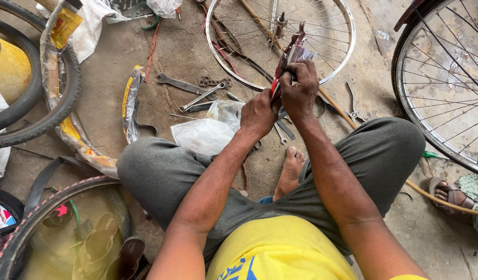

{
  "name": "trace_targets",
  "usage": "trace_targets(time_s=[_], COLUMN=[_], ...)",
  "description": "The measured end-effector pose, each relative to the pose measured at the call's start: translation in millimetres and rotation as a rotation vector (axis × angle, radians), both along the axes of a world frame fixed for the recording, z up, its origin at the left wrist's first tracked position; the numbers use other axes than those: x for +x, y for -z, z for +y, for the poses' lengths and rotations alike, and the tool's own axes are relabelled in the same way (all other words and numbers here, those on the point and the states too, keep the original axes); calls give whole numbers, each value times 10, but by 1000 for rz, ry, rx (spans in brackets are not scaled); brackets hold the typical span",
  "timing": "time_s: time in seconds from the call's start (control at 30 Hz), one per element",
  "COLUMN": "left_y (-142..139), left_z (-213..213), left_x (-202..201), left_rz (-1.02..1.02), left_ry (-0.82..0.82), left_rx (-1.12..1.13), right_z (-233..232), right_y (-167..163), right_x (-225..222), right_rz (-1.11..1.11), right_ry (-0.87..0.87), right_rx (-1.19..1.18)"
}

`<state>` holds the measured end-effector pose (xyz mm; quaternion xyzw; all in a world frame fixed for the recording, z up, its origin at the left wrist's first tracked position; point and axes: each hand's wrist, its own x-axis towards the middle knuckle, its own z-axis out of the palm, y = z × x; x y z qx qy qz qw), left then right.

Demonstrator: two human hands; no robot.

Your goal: The person cuts a strip of rubber from a bicycle inner tube using shears. They then fit the cut rubber strip into the rim of a bicycle wheel and trim the excess material. Finally, they open a package of new spokes and place them into the wheel hub.

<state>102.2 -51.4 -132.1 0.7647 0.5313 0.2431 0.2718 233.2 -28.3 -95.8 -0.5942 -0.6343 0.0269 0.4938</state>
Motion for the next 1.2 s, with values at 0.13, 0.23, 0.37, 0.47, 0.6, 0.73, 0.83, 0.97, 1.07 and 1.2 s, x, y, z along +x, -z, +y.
trace_targets(time_s=[0.13,0.23,0.37,0.47,0.6,0.73,0.83,0.97,1.07,1.2], left_y=[-25,-4,50,64,22,-40,-81,-143,-193,-199], left_z=[40,62,18,-16,-43,-73,-96,-65,-56,-71], left_x=[-29,-82,-111,-97,-70,-76,-98,-114,-122,-146], left_rz=[-47,-72,-66,-49,-28,-74,-171,-150,-142,-26], left_ry=[-7,-68,-59,-49,-22,14,64,33,45,112], left_rx=[-146,-236,-176,-193,-256,-126,-73,-370,-267,-187], right_z=[58,49,-30,-85,-61,68,74,-47,-50,120], right_y=[-57,-94,-91,-51,-26,-100,-224,-216,-106,-69], right_x=[43,31,-23,-15,40,254,420,363,272,447], right_rz=[-31,35,97,168,220,600,745,846,850,1083], right_ry=[-7,-156,-152,-104,4,117,-24,-94,-137,129], right_rx=[-112,-82,-142,-246,-290,-285,-229,-488,-493,-329])
